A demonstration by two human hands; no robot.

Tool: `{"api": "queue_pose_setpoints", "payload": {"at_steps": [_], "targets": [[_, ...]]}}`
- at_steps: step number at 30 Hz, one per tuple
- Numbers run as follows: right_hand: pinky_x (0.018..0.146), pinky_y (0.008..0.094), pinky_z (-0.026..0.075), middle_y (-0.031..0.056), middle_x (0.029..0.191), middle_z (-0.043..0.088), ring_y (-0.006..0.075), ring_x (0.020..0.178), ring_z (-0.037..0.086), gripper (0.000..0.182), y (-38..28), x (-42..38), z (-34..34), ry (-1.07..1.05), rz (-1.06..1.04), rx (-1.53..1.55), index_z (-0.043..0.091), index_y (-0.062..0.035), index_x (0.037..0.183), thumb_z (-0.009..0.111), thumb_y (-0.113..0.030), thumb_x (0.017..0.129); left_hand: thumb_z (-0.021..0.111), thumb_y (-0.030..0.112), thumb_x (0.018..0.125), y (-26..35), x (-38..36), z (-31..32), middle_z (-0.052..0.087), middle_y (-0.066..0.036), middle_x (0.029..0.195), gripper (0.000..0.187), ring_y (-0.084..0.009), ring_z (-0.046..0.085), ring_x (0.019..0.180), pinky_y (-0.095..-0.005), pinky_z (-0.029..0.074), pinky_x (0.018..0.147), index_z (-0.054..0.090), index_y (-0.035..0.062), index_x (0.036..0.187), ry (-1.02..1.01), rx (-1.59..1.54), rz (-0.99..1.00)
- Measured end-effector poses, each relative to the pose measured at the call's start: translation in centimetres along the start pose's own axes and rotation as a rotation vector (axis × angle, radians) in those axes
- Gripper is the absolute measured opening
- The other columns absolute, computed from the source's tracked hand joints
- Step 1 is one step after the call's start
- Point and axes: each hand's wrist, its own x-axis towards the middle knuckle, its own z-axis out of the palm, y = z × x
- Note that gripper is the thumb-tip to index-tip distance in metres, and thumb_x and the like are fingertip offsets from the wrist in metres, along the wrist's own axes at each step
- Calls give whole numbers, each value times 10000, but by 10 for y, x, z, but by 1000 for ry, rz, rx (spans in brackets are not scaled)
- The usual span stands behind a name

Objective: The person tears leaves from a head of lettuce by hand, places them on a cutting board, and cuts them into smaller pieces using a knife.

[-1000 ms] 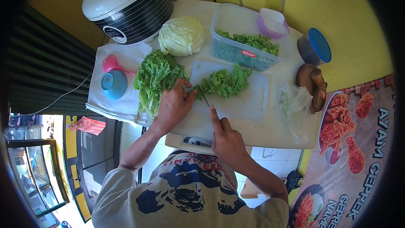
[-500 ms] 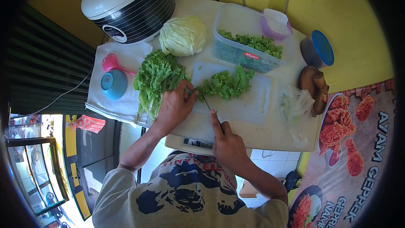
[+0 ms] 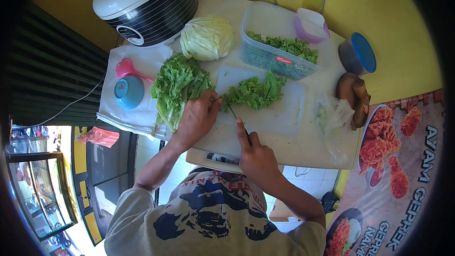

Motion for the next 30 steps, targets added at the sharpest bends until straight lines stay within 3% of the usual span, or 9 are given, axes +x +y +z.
{"api": "queue_pose_setpoints", "payload": {"at_steps": [4,7,10,16,24,27,30], "targets": [[560,444,570,181,968,592,351,596,637,834,3,-20,-7,-28,29,62,272,-39,1637,613,15,878,666,61,979,0,-1,-5,648,-184,651,112,-315,639,515,-423,479,526,622,-29,1028,-5,-53,52],[578,442,561,169,942,588,343,626,634,795,8,-20,-10,46,-6,169,270,-49,1640,581,36,913,645,87,1000,10,3,-20,645,-159,657,125,-238,670,543,-411,483,532,631,-17,1066,-176,-139,-98],[594,441,554,159,922,585,336,662,635,770,8,-19,-15,142,-12,255,274,-59,1641,555,59,934,635,101,1008,14,6,-24,634,-128,650,135,-172,645,555,-392,468,536,645,3,1100,-211,-154,-175],[618,446,560,160,923,597,335,698,652,740,9,-18,-19,204,4,309,303,-74,1631,539,72,946,665,98,990,19,10,-27,638,-109,662,132,-187,556,539,-362,446,570,665,13,1090,-145,-137,-104],[663,439,572,196,960,639,349,737,686,689,16,-16,-19,238,13,337,326,-67,1619,537,51,975,765,102,899,9,9,-15,641,-121,852,151,-253,632,666,-408,513,655,704,26,1014,-107,114,46],[669,406,571,214,973,679,346,742,701,632,15,-11,-18,310,83,395,381,-46,1580,566,24,980,774,102,892,12,12,-14,647,-115,887,145,-252,648,685,-405,518,665,704,30,997,-127,69,63],[630,350,547,192,906,709,260,687,698,442,16,1,-19,371,175,487,541,-8,1409,627,-17,976,763,84,904,25,18,-23,678,-101,898,132,-228,675,701,-374,534,673,693,17,993,-122,-45,66]]}}
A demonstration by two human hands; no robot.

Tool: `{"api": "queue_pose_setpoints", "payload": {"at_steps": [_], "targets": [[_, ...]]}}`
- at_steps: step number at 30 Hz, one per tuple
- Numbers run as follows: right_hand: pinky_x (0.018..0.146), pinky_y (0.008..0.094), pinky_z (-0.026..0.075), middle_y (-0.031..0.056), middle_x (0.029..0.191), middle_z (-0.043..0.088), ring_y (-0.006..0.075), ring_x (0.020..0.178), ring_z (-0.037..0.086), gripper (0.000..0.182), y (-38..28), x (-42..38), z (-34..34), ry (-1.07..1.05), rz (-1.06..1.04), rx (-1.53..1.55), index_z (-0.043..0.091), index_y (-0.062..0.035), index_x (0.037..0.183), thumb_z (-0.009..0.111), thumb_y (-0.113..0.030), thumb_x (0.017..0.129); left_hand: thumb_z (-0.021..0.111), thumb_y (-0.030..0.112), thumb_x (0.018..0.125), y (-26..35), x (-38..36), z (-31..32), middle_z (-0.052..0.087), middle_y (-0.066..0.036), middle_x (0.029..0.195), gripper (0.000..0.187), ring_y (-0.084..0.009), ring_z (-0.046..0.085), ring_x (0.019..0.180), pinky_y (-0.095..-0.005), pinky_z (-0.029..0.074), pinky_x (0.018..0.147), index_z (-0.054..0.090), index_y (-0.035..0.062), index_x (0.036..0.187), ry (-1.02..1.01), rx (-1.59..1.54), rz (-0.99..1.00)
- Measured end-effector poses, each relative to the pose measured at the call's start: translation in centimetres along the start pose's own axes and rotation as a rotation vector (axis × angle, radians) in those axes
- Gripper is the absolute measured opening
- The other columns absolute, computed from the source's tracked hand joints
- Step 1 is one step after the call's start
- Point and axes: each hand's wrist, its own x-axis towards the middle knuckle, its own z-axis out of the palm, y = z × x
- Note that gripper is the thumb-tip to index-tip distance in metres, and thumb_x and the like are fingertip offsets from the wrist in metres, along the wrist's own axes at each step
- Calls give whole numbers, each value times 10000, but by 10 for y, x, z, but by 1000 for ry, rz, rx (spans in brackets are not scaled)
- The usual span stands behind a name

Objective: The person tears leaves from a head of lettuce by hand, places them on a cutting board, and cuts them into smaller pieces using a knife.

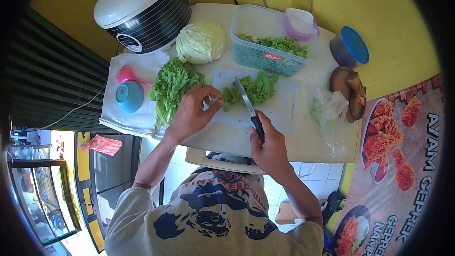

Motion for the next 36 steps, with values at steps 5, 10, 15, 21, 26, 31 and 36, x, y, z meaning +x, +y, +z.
{"api": "queue_pose_setpoints", "payload": {"at_steps": [5,10,15,21,26,31,36], "targets": [[539,278,411,33,700,612,80,597,522,136,5,31,25,43,61,228,669,18,1004,733,-93,958,732,54,921,-4,4,-8,737,-114,883,128,-203,726,764,-328,580,728,664,-27,993,45,-194,-132],[494,388,451,153,597,619,247,475,613,201,-15,56,55,-19,23,104,653,9,849,757,-145,926,700,33,906,-6,-1,-17,746,-146,853,128,-242,755,787,-344,602,736,663,-42,1003,162,-147,-216],[506,450,486,201,578,606,391,519,642,241,-28,69,68,-48,12,33,618,30,826,751,-153,909,671,18,918,-4,-7,-29,727,-124,828,217,-182,719,744,-317,583,718,702,-25,1129,130,-203,-251],[516,454,495,196,571,595,383,518,641,200,-14,70,61,8,-19,-26,620,45,877,731,-118,907,659,16,932,-10,-7,-25,733,-101,857,250,-138,692,755,-291,567,733,710,-37,1170,38,-263,-220],[529,361,479,163,721,659,235,561,630,225,-22,71,36,62,-28,56,663,40,1001,735,-168,955,648,9,961,-6,-3,-16,742,-69,950,217,-96,682,829,-262,568,749,707,-33,1166,-42,-513,-280],[628,305,495,76,870,705,110,682,606,376,-7,71,50,-36,-52,570,632,11,1258,762,-158,948,668,30,974,-2,0,-12,751,-80,976,172,-117,704,850,-271,586,756,700,-42,1127,-68,-697,-311],[621,318,504,108,836,707,174,645,635,375,-10,74,42,-121,16,330,629,-9,1267,750,-110,927,720,51,957,-4,-7,-11,752,-81,912,165,-116,705,763,-275,576,693,699,-43,1090,-10,-318,-303]]}}
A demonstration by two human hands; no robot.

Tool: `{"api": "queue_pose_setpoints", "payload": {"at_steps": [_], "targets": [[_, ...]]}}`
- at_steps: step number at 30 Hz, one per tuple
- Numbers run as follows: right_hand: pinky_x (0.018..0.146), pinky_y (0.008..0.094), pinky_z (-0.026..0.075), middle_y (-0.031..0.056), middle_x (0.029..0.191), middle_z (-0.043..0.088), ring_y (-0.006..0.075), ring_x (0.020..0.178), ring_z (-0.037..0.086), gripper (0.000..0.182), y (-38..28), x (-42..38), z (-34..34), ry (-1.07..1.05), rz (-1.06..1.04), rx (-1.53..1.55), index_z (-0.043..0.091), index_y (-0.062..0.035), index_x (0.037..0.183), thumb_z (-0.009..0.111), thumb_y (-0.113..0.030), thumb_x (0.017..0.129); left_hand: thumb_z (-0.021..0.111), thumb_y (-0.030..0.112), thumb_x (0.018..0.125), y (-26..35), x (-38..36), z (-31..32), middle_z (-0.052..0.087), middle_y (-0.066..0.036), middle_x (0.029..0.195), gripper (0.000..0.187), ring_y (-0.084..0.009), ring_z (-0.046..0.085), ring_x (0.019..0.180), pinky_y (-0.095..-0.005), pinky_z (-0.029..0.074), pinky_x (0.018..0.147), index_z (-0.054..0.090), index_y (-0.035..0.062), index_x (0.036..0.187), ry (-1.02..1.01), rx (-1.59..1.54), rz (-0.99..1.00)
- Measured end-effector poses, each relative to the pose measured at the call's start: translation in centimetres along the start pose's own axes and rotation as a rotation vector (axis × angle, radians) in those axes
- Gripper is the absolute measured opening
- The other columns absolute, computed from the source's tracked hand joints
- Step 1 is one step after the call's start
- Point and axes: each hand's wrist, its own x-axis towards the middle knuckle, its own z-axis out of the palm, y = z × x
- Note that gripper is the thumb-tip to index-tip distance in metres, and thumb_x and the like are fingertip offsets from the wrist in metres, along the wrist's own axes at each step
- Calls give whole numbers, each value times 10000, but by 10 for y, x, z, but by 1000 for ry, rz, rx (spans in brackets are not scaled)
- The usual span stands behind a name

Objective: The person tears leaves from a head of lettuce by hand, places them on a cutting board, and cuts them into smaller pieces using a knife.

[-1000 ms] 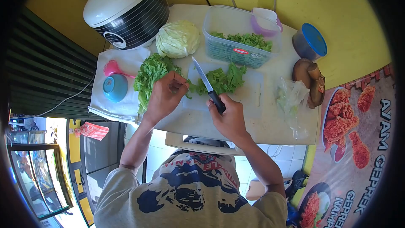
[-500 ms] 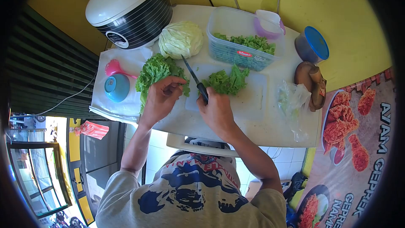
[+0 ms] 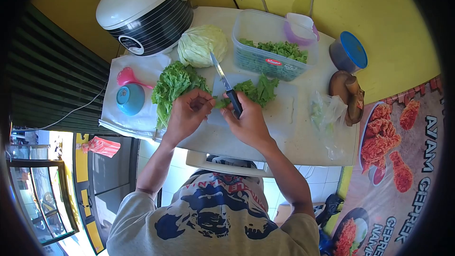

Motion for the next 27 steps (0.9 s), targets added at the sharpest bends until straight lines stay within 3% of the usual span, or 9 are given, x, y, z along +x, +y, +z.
{"api": "queue_pose_setpoints", "payload": {"at_steps": [3,6,9,12,18,27], "targets": [[617,371,516,163,823,700,306,641,662,359,6,5,3,-36,-74,-257,626,4,1252,721,-66,913,733,46,935,-6,-7,7,750,-102,864,182,-146,711,705,-294,572,664,703,-41,1092,58,169,84],[637,446,520,217,857,688,407,691,662,334,-8,7,2,-84,48,-361,628,19,1224,704,-54,907,738,46,921,-15,-15,10,739,-137,873,222,-201,725,694,-324,579,657,709,-36,1126,100,278,179],[663,490,521,223,937,676,410,747,680,388,5,4,7,61,-233,-327,597,14,1304,677,-54,930,742,49,911,-20,-23,14,718,-161,920,280,-245,730,707,-353,588,659,709,-38,1175,129,365,246],[686,496,533,212,986,639,414,768,667,544,-4,-11,7,117,-353,-356,496,-19,1477,624,-19,948,741,58,912,-19,-31,18,693,-180,982,319,-281,726,745,-383,592,681,702,-47,1212,147,451,275],[639,455,565,161,937,598,346,703,653,756,-11,-75,-13,-201,-167,-407,300,-85,1637,576,24,942,708,73,932,-18,-44,21,633,-195,1056,335,-351,688,907,-429,584,769,678,-67,1234,130,534,328],[583,442,583,164,926,602,333,640,651,751,-4,-100,-16,-275,-139,-545,330,-68,1621,595,11,923,657,13,934,-23,-44,21,607,-194,1065,302,-358,653,984,-440,576,808,671,-77,1222,95,567,309]]}}
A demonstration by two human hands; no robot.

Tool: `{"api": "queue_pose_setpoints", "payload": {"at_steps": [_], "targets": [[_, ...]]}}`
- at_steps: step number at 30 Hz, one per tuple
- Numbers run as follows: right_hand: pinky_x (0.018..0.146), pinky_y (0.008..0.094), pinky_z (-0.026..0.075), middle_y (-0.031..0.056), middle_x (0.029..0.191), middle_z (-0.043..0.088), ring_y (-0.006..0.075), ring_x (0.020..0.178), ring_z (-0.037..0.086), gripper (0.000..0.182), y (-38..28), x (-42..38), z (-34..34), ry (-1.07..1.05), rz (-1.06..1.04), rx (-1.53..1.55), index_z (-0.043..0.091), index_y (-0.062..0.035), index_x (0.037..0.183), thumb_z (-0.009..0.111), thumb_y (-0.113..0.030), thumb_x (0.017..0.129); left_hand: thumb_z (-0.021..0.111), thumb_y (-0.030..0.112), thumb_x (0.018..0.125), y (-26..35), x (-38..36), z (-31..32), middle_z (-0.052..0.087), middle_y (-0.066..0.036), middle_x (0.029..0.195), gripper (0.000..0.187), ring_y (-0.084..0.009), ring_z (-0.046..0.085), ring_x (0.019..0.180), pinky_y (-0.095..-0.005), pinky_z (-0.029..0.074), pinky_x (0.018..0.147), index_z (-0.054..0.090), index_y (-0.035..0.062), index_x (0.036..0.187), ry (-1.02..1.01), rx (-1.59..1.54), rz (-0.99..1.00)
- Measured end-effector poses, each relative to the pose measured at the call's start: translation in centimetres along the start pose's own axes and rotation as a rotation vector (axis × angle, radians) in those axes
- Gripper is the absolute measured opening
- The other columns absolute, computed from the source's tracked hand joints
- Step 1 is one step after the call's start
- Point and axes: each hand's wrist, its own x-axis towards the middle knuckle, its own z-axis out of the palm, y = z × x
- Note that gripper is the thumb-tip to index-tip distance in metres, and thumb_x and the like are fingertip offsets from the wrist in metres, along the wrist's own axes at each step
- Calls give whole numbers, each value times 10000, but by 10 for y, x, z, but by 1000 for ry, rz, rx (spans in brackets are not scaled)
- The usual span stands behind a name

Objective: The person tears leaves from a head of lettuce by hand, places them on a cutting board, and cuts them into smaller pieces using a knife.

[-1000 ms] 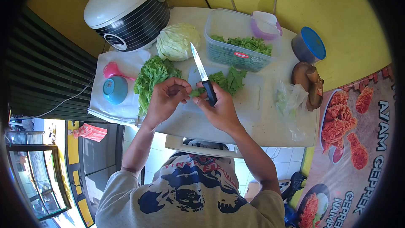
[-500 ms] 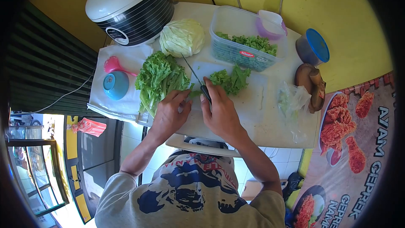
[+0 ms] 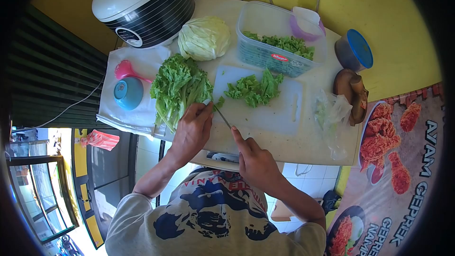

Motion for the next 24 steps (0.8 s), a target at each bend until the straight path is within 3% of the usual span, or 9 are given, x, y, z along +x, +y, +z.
{"api": "queue_pose_setpoints", "payload": {"at_steps": [15,22,24], "targets": [[569,452,587,208,1008,616,371,637,690,873,-18,29,-14,-170,45,-243,281,-3,1625,650,-28,835,666,-21,896,-3,4,4,659,-193,966,254,-383,700,817,-445,592,715,703,-37,1147,83,-17,-21],[615,483,561,211,938,621,394,663,651,740,-24,14,-36,-207,97,-200,382,-16,1580,615,29,878,694,3,909,-4,1,-4,683,-186,1002,209,-380,710,833,-455,593,740,721,-33,1113,116,-117,-77],[635,484,561,213,953,632,391,685,660,706,-22,12,-38,-200,95,-172,400,-19,1570,605,31,896,722,37,914,-3,9,-11,697,-181,1036,261,-371,715,818,-433,590,724,732,-7,1170,178,-43,-71]]}}
